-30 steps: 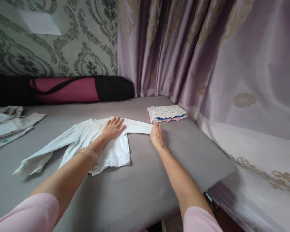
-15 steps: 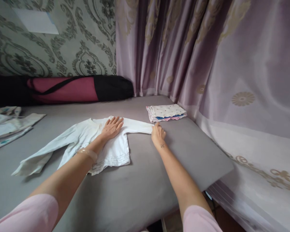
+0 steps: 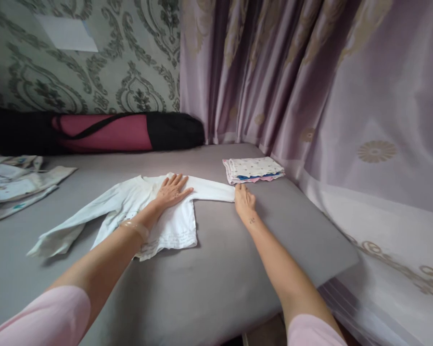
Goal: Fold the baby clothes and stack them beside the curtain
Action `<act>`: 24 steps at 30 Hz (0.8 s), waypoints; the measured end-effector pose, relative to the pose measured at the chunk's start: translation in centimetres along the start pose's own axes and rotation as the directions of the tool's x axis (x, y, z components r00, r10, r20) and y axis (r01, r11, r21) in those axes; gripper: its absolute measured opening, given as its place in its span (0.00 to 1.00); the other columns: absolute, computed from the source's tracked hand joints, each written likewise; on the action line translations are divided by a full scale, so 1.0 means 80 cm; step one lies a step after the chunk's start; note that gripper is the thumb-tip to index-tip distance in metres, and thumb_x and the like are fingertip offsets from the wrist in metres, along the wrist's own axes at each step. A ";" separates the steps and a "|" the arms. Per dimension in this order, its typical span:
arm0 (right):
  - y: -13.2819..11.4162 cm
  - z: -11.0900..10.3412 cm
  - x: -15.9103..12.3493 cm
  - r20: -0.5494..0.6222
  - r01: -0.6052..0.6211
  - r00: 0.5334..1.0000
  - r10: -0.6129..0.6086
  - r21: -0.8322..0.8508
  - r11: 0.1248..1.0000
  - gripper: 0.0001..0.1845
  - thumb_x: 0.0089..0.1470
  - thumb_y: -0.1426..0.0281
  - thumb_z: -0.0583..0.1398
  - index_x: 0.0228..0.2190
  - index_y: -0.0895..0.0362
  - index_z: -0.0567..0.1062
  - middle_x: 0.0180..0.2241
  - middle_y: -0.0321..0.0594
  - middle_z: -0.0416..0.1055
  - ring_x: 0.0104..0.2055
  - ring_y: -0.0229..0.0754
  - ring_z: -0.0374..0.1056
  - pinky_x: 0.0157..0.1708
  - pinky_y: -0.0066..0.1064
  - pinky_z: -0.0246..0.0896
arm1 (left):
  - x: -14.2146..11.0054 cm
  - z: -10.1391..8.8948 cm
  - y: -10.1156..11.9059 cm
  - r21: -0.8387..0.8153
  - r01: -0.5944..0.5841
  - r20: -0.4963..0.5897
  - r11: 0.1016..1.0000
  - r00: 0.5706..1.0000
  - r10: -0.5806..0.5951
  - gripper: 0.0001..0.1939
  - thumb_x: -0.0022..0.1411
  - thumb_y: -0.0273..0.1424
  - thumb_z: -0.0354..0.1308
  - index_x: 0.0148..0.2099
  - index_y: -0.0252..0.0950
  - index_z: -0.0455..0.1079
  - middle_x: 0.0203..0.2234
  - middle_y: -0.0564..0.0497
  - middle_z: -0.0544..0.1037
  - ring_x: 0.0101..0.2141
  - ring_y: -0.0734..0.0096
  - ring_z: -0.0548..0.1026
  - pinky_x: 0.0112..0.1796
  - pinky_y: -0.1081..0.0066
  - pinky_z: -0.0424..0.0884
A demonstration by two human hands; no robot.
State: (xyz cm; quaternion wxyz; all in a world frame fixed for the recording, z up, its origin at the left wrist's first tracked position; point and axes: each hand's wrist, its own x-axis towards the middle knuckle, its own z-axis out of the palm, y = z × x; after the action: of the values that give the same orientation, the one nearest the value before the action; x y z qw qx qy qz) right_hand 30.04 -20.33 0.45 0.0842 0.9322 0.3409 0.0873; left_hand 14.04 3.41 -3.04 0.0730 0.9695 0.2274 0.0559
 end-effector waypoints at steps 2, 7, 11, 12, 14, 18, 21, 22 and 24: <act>0.002 -0.007 0.004 -0.025 0.095 0.995 -0.096 -0.025 0.995 0.20 0.63 0.80 0.44 0.48 0.61 0.70 0.50 0.55 0.69 0.50 0.47 0.68 0.46 0.34 0.59 | 0.000 0.000 0.001 -0.007 0.005 0.009 1.000 1.000 -0.005 0.42 0.65 0.59 0.34 0.70 0.38 0.50 0.68 0.41 0.52 0.67 0.50 0.48 0.63 0.52 0.44; -0.013 -0.024 0.021 -0.020 0.198 0.980 -0.198 0.001 0.980 0.22 0.61 0.80 0.45 0.48 0.64 0.74 0.50 0.57 0.71 0.53 0.52 0.66 0.52 0.40 0.55 | 0.000 -0.001 0.003 -0.011 0.003 0.010 1.000 1.000 -0.003 0.43 0.65 0.60 0.35 0.71 0.37 0.50 0.68 0.41 0.52 0.67 0.49 0.48 0.64 0.52 0.43; -0.049 -0.014 0.020 -0.088 0.279 0.959 -0.270 0.117 0.953 0.25 0.67 0.68 0.45 0.58 0.64 0.67 0.61 0.56 0.62 0.64 0.52 0.55 0.61 0.43 0.48 | 0.000 -0.002 0.004 -0.030 0.010 0.002 1.000 1.000 -0.010 0.43 0.65 0.59 0.35 0.71 0.37 0.50 0.68 0.41 0.52 0.67 0.48 0.48 0.64 0.51 0.43; -0.057 -0.008 0.018 -0.083 0.296 0.954 -0.287 0.139 0.945 0.27 0.67 0.64 0.45 0.62 0.63 0.63 0.65 0.54 0.57 0.67 0.52 0.50 0.63 0.45 0.44 | 0.000 -0.002 0.004 -0.042 0.011 0.001 0.999 1.000 -0.011 0.43 0.65 0.59 0.36 0.71 0.37 0.50 0.68 0.41 0.52 0.67 0.48 0.47 0.64 0.50 0.43; -0.067 0.006 0.013 -0.037 0.281 0.960 -0.279 0.159 0.946 0.30 0.67 0.60 0.44 0.65 0.60 0.57 0.67 0.51 0.51 0.69 0.52 0.45 0.65 0.48 0.39 | 0.000 -0.002 0.004 -0.072 0.012 0.007 0.997 1.000 -0.011 0.43 0.64 0.59 0.36 0.70 0.37 0.50 0.68 0.40 0.52 0.68 0.48 0.47 0.64 0.49 0.42; -0.069 0.021 0.010 0.034 0.243 0.968 -0.250 0.142 0.960 0.30 0.68 0.60 0.42 0.66 0.57 0.53 0.68 0.49 0.49 0.69 0.50 0.46 0.65 0.49 0.38 | 0.003 -0.009 0.003 -0.149 0.008 0.047 0.989 0.999 -0.001 0.42 0.64 0.58 0.39 0.70 0.36 0.51 0.69 0.39 0.50 0.68 0.48 0.44 0.64 0.48 0.39; -0.067 0.021 0.013 0.048 0.242 0.967 -0.249 0.115 0.963 0.30 0.68 0.60 0.41 0.67 0.56 0.52 0.68 0.48 0.49 0.69 0.49 0.45 0.65 0.49 0.39 | 0.005 -0.025 -0.001 -0.278 0.038 0.115 0.960 0.993 -0.006 0.39 0.66 0.55 0.41 0.70 0.35 0.51 0.69 0.38 0.49 0.68 0.51 0.44 0.64 0.49 0.40; -0.067 0.020 0.013 0.053 0.242 0.967 -0.249 0.111 0.964 0.30 0.68 0.60 0.41 0.67 0.56 0.52 0.68 0.48 0.49 0.69 0.49 0.45 0.65 0.49 0.39 | 0.003 -0.033 -0.004 -0.326 0.060 0.124 0.944 0.992 -0.020 0.38 0.67 0.53 0.41 0.70 0.33 0.51 0.69 0.36 0.49 0.68 0.52 0.45 0.64 0.52 0.43; -0.068 0.019 0.014 0.063 0.239 0.967 -0.246 0.107 0.965 0.30 0.68 0.60 0.40 0.67 0.56 0.52 0.68 0.48 0.49 0.69 0.49 0.45 0.65 0.49 0.40 | -0.009 -0.054 -0.016 -0.389 0.092 0.101 0.917 0.993 -0.057 0.37 0.68 0.48 0.43 0.70 0.29 0.50 0.68 0.34 0.50 0.68 0.55 0.48 0.64 0.58 0.48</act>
State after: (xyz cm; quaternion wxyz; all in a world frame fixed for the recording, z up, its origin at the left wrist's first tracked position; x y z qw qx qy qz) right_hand 27.81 -15.63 -2.07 0.0609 0.8891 0.4530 0.0237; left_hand 12.25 4.72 0.97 0.2779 0.9273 0.2448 0.0550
